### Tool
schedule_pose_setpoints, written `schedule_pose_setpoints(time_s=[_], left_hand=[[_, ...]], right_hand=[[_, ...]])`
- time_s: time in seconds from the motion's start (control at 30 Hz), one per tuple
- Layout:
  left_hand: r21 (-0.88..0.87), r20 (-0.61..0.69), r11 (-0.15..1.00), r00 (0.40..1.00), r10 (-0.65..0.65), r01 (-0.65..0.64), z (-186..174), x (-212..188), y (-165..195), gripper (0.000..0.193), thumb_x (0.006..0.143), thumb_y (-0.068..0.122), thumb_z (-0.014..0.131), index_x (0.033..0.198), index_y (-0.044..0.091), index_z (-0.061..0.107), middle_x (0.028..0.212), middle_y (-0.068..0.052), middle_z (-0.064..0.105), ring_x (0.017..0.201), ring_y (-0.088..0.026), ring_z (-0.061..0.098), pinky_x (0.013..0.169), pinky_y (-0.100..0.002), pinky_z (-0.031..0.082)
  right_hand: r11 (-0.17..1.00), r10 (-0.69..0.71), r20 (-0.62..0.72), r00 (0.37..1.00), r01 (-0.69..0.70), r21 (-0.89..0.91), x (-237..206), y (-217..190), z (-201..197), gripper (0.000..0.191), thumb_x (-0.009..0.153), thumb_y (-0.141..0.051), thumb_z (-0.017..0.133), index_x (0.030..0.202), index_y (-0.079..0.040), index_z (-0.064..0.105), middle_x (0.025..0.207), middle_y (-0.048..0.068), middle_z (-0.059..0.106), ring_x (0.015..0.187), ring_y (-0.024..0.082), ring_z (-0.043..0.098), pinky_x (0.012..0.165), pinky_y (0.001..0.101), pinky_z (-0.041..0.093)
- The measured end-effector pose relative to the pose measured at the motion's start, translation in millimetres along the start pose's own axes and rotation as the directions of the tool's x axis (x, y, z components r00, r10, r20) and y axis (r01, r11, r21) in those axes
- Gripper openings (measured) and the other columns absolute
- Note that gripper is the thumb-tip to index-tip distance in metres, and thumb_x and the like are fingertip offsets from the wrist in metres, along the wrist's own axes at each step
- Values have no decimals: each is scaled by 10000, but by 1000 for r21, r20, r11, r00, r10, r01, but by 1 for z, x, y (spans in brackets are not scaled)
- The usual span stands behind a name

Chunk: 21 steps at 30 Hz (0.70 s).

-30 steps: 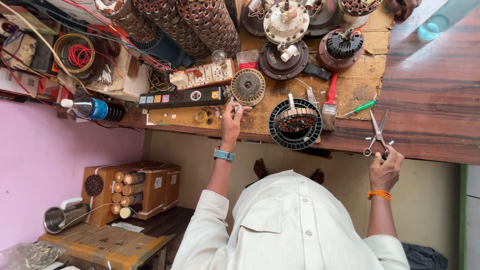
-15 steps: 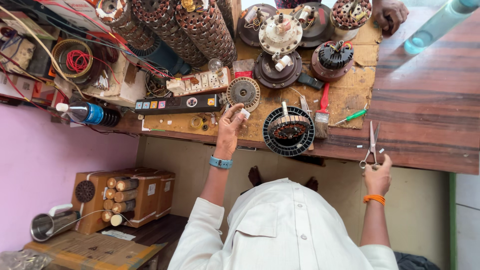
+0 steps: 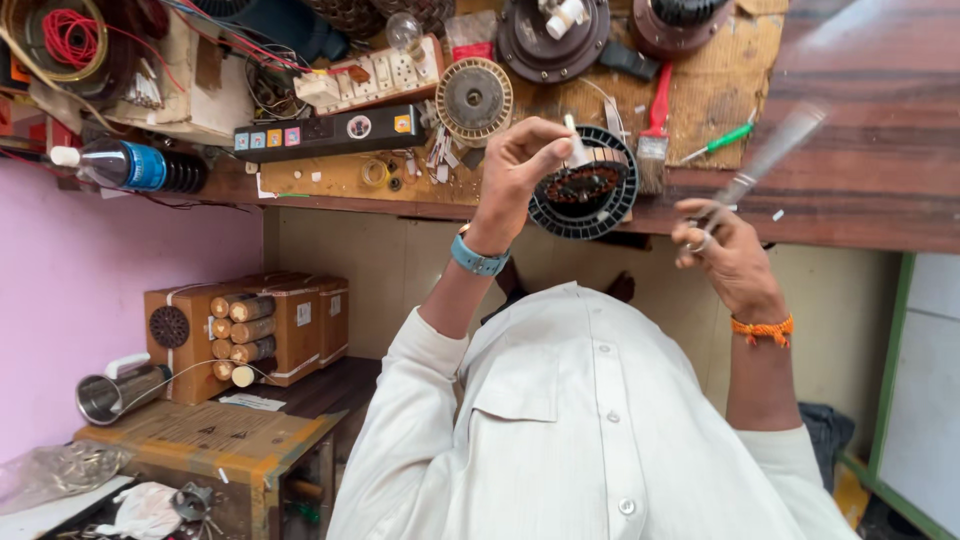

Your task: The person repairs an electric motor stator by cutting small white insulating strips with scissors and inserting them into the copper windings. They use a green-handled screwdriver to press the strips into place and repeat the process for several slots.

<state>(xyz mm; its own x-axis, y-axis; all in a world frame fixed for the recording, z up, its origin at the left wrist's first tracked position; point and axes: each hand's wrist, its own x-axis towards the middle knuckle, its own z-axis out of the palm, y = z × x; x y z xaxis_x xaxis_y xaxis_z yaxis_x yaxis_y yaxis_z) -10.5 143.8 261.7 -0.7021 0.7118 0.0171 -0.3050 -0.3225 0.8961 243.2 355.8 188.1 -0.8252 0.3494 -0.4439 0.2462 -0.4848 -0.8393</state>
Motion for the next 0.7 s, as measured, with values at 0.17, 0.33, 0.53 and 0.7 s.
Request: schedule_pose_setpoints(time_s=[0.17, 0.33, 0.53, 0.7], left_hand=[[53, 112, 995, 990, -88, 83, 22, -5, 19, 221, 971, 85, 729, 1168, -13, 711, 1007, -45, 771, 926, -68, 710, 838, -213, 574], [275, 81, 961, 997, -7, -16, 28, -9, 25, 161, 985, 88, 750, 1099, -23, 768, 984, -35, 772, 893, -47, 686, 791, -198, 564], [445, -51, 894, 998, -36, 55, 30, -18, 36, 147, 949, 128, 751, 1048, 25, 788, 882, -30, 793, 779, -43, 716, 641, -190, 562], [433, -31, 901, 1000, 5, 9, 33, -19, 39, 152, 963, 135, 752, 1050, 15, 782, 894, -44, 793, 798, -61, 738, 665, -210, 602]], right_hand=[[972, 78, 338, 938, 3, -233, -24, -48, 69, 613, 803, -182, 825, 1364, -11, 645, 916, 4, 657, 784, 81, 584, 701, 256, 496], [924, 204, 401, 893, -40, -381, -37, -67, 102, 589, 772, -144, 806, 1325, -3, 659, 834, -23, 645, 768, 66, 576, 727, 247, 502], [890, 234, 360, 903, -49, -454, -45, -75, 110, 475, 841, -77, 733, 1305, 6, 678, 742, -33, 610, 728, 76, 540, 686, 254, 472], [885, 237, 350, 906, -53, -463, -47, -76, 110, 473, 830, -66, 737, 1296, 1, 684, 763, -32, 637, 741, 65, 558, 693, 245, 476]])
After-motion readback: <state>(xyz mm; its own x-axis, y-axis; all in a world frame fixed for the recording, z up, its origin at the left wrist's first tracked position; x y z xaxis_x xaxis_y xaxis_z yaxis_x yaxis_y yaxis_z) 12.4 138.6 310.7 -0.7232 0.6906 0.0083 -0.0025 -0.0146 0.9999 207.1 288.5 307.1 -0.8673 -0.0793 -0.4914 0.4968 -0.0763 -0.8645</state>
